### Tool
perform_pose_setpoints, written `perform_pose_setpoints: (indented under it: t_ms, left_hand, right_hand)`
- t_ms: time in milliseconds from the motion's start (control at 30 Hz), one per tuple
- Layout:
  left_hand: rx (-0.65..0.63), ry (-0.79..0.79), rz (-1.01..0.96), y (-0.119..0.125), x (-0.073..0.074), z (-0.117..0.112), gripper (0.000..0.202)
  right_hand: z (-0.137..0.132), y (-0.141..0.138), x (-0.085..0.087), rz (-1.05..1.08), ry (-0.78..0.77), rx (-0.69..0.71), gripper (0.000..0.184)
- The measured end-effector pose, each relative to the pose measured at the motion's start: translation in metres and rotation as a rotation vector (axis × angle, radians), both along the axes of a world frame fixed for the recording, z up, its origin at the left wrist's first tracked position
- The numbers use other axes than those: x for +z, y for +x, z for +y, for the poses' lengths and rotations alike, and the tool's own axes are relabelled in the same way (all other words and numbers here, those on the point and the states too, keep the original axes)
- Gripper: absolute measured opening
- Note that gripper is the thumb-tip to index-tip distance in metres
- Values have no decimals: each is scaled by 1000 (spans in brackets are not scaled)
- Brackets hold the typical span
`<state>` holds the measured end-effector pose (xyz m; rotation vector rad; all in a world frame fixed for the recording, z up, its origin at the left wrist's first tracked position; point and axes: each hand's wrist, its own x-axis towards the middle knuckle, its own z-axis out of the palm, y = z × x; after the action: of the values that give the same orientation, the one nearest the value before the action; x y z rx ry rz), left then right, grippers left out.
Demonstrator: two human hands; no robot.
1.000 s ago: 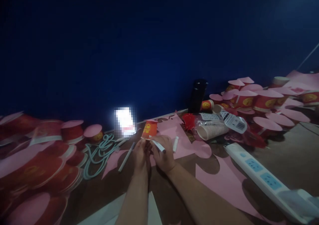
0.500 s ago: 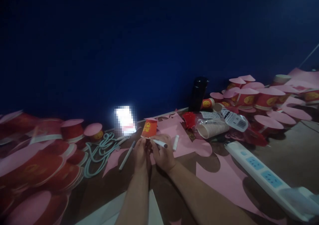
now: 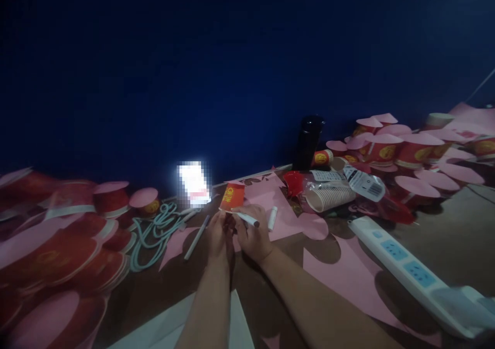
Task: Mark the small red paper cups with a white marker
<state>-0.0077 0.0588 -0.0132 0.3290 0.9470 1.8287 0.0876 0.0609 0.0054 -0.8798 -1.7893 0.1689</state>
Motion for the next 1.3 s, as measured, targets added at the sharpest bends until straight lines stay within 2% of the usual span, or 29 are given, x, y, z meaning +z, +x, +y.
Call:
perform_pose_setpoints:
  t_ms: [400, 700, 867, 1100, 1300]
  left_hand:
    - [52, -15, -2, -1, 0, 0, 28]
    - [41, 22, -34, 0, -2, 0, 26]
    - [62, -36, -36, -1, 0, -1, 26]
    - [76, -27, -49, 1, 5, -2, 25]
    - [59, -14, -39, 0, 1, -1, 25]
  right_hand:
    - [0, -1, 2, 1, 41, 11, 14]
    - [0, -1, 2, 4, 27, 1, 13]
    - [0, -2, 1, 14, 33, -14, 14]
    - [0, -1, 1, -10, 41, -18, 14]
    - [0, -2, 1, 16, 35, -22, 14]
